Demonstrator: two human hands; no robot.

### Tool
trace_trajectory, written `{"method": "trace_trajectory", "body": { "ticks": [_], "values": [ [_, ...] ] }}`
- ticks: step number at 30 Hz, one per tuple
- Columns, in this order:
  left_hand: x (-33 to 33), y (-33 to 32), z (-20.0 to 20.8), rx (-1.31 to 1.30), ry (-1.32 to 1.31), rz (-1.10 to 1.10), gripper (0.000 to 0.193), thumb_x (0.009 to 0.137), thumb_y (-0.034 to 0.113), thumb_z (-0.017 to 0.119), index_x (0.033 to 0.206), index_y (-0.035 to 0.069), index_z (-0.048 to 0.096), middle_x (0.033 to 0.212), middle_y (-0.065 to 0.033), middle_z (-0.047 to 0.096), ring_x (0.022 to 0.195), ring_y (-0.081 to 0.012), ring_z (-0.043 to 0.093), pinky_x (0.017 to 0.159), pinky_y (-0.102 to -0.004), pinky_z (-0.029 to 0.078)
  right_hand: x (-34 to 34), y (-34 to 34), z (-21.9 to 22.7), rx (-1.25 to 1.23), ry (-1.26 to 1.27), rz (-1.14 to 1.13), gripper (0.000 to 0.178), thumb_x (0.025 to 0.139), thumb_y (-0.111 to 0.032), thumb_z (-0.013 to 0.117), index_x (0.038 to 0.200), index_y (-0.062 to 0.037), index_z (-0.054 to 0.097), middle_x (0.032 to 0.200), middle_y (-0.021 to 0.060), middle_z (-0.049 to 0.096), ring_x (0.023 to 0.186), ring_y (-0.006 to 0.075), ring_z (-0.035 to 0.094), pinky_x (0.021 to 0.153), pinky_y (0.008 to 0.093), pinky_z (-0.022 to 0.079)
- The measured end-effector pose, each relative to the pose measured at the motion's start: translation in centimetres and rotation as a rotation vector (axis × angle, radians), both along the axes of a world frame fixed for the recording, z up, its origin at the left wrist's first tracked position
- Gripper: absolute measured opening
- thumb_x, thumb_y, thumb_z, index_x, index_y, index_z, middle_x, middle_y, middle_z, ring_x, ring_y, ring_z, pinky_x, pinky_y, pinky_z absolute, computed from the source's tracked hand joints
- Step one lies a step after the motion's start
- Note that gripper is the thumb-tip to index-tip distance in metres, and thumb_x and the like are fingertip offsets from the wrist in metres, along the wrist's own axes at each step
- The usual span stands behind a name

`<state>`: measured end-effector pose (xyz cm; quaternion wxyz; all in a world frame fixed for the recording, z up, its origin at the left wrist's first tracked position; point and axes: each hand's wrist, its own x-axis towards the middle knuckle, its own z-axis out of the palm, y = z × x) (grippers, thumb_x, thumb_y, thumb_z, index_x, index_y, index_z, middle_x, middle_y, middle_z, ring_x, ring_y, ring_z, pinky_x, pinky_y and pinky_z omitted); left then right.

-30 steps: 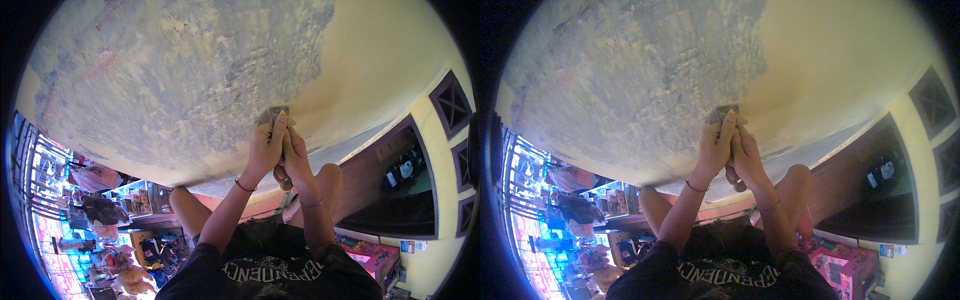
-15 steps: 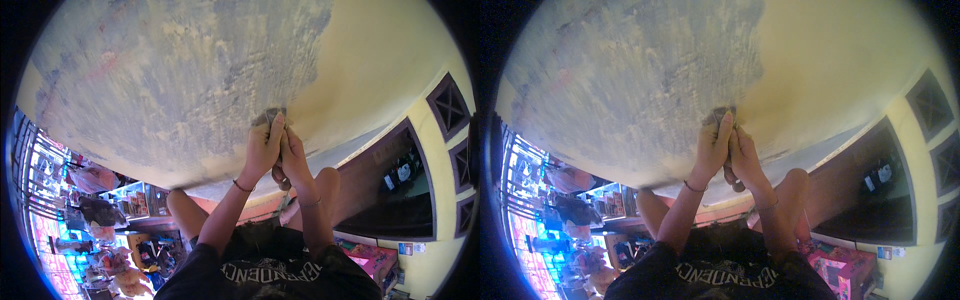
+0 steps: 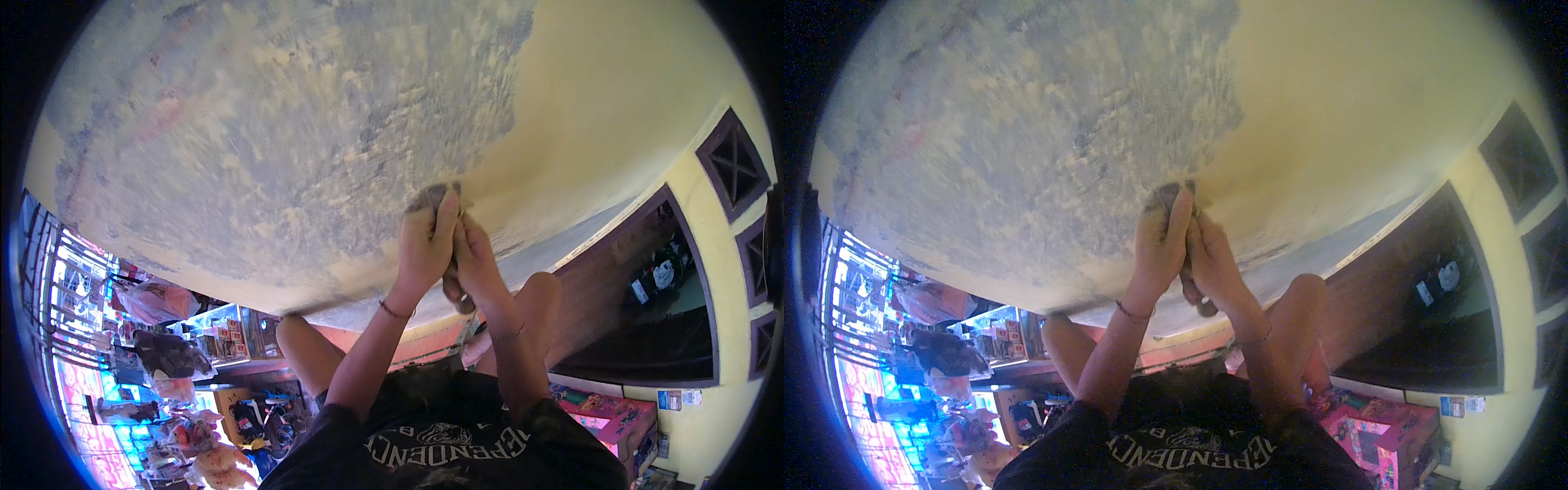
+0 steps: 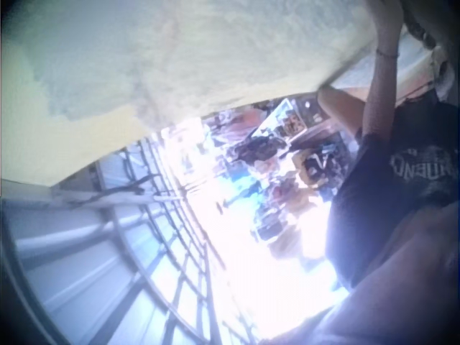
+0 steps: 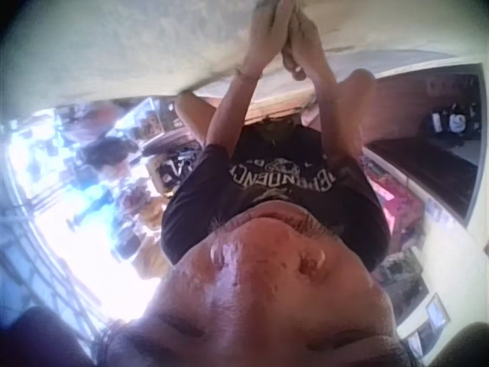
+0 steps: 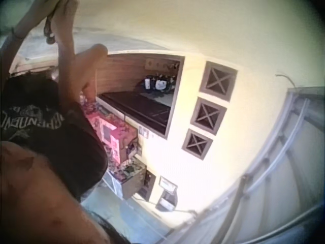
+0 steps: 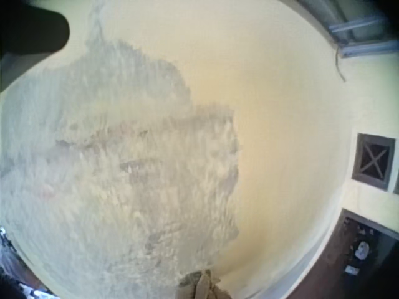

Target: The person scrapes a wall surface with a hand scraper, removing loose material from a large patch. The person repeatedly scrapes the same area, occasionally pausing to wipe the scraper or adjust position.

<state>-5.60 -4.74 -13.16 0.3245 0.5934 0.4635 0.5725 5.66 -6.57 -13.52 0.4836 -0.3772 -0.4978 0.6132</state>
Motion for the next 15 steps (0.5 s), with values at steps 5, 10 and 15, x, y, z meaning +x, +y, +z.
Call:
{"method": "trace_trajectory", "body": {
  "ticks": [5, 10, 15],
  "values": [
    [-0.7, 0.3, 1.7, -0.15, -0.099, -0.26, 0.043, 0.111, 0.031, 0.051, 0.091, -0.002, 0.071, 0.072, -0.0028, 0.063, 0.069, -0.007, 0.054, 0.06, -0.0286, 0.046, 0.6, 0.0, 0.8, -0.035, 0.031, 0.003, 0.028, 0.114, -0.028, 0.033, 0.112, -0.0059, 0.05, 0.055, -0.0009, 0.046, 0.032, 0.0087, 0.043, 0.029, 0.0256, 0.037],
    [1.3, 0.0, -0.3, -0.007, -0.065, -0.004, 0.043, 0.11, 0.032, 0.052, 0.093, -0.002, 0.071, 0.07, -0.0013, 0.061, 0.066, -0.0064, 0.052, 0.057, -0.0296, 0.045, 0.6, -0.2, 0.1, -0.014, 0.036, 0.011, 0.028, 0.115, -0.033, 0.035, 0.114, -0.0114, 0.052, 0.054, -0.0034, 0.044, 0.032, 0.0072, 0.042, 0.029, 0.0245, 0.037],
    [0.7, 0.3, 0.0, -0.027, 0.012, 0.008, 0.041, 0.11, 0.03, 0.052, 0.091, -0.002, 0.071, 0.07, -0.0005, 0.061, 0.066, -0.007, 0.052, 0.057, -0.0294, 0.045, 0.6, 0.1, 0.4, 0.024, -0.005, -0.019, 0.028, 0.114, -0.029, 0.034, 0.109, -0.007, 0.05, 0.054, -0.0015, 0.045, 0.032, 0.0089, 0.042, 0.029, 0.0263, 0.036]
  ]
}}
